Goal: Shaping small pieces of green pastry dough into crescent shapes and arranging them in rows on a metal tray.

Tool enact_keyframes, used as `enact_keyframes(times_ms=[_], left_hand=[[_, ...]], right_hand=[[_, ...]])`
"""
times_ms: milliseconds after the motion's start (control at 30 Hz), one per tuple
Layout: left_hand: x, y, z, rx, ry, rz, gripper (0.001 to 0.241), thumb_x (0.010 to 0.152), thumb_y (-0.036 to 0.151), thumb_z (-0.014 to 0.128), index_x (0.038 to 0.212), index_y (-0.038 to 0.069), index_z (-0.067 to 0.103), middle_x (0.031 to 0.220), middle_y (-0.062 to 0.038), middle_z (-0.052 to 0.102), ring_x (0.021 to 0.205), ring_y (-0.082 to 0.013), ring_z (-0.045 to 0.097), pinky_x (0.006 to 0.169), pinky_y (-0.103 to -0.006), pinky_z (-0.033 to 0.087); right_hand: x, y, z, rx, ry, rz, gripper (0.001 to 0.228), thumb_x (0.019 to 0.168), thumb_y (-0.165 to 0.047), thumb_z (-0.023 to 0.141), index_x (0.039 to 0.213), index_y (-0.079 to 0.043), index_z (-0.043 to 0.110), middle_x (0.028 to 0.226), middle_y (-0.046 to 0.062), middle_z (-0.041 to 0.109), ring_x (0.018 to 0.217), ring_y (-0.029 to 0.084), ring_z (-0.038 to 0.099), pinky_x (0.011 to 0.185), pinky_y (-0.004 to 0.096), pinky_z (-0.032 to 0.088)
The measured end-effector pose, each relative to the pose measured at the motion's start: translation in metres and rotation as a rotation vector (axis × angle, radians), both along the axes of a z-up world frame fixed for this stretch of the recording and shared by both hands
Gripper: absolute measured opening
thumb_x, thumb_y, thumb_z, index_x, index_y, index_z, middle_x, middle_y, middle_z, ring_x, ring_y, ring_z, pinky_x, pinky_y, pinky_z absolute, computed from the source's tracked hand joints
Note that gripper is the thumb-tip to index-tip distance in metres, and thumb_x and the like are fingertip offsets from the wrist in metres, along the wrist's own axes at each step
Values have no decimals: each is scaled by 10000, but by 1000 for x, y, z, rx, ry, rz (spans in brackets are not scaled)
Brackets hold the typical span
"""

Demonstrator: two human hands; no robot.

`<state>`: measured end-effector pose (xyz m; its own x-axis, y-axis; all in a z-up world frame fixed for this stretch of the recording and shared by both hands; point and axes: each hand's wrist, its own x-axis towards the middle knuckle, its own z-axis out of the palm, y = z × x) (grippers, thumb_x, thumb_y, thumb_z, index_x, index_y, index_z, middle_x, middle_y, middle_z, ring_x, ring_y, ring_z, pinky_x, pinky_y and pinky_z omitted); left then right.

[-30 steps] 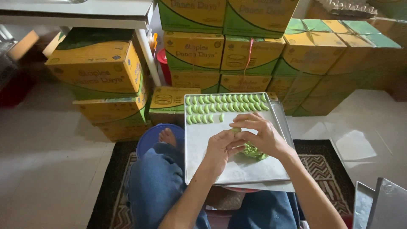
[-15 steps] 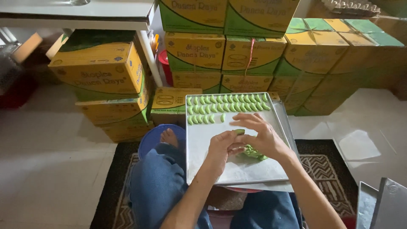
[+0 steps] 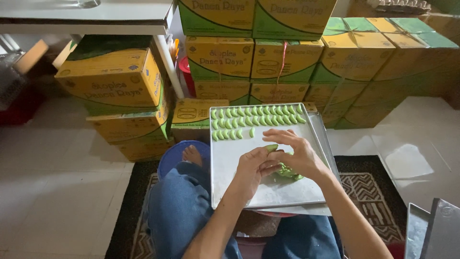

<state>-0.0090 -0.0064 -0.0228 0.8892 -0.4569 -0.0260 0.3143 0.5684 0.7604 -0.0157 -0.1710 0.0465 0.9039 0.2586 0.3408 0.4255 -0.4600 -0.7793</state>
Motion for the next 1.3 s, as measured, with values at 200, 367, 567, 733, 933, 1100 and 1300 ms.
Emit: enact_keyframes(times_ms=[200,367,567,733,933,1100,1300], left_hand=[[-8,0,10,-13,49,-33,363,1027,352,621,1210,48,697,1155,-154,759,1089,-293,735,997,-491,569],[-9,3,16,3,81,-25,368,1015,350,628,1251,73,683,1206,-119,746,1127,-257,719,1019,-467,557],[-12,2,26,-8,114,-66,428,1011,374,600,1303,67,658,1340,-166,667,1278,-341,621,1074,-514,512],[-19,6,51,-5,219,-10,420,971,357,602,1286,83,649,1416,-150,598,1386,-349,517,1157,-536,430],[-14,6,40,-68,271,6,536,923,363,666,1355,50,619,1526,-214,515,1449,-409,439,1156,-544,429],[-19,8,58,-70,304,13,497,901,321,689,1328,79,613,1516,-189,513,1479,-383,415,1163,-548,416],[-10,3,35,-129,278,37,434,906,342,728,1260,102,657,1460,-180,567,1473,-368,432,1167,-570,412]], right_hand=[[2,-2,-12,69,-66,-31,195,846,-92,790,1029,-130,845,1093,78,782,1027,213,641,966,397,497],[2,0,-15,142,-42,-17,317,821,-55,789,1133,-104,809,1202,103,760,1105,229,618,1004,421,487],[15,-8,-36,229,-45,-31,191,868,-89,776,1052,-100,826,1140,118,764,1128,228,634,1038,412,466],[4,10,-24,344,42,-47,254,907,-125,758,1154,-78,795,1196,162,744,1190,278,646,1078,463,458],[10,5,-29,368,47,-101,252,956,-152,713,1197,-112,776,1201,136,723,1207,213,621,1080,432,459],[19,3,-44,337,10,-82,185,867,-67,776,1045,-87,823,1100,103,769,1123,199,643,1016,364,475],[12,12,-30,433,111,-124,296,861,-114,800,1153,-71,783,1144,106,744,1110,177,644,987,347,515]])
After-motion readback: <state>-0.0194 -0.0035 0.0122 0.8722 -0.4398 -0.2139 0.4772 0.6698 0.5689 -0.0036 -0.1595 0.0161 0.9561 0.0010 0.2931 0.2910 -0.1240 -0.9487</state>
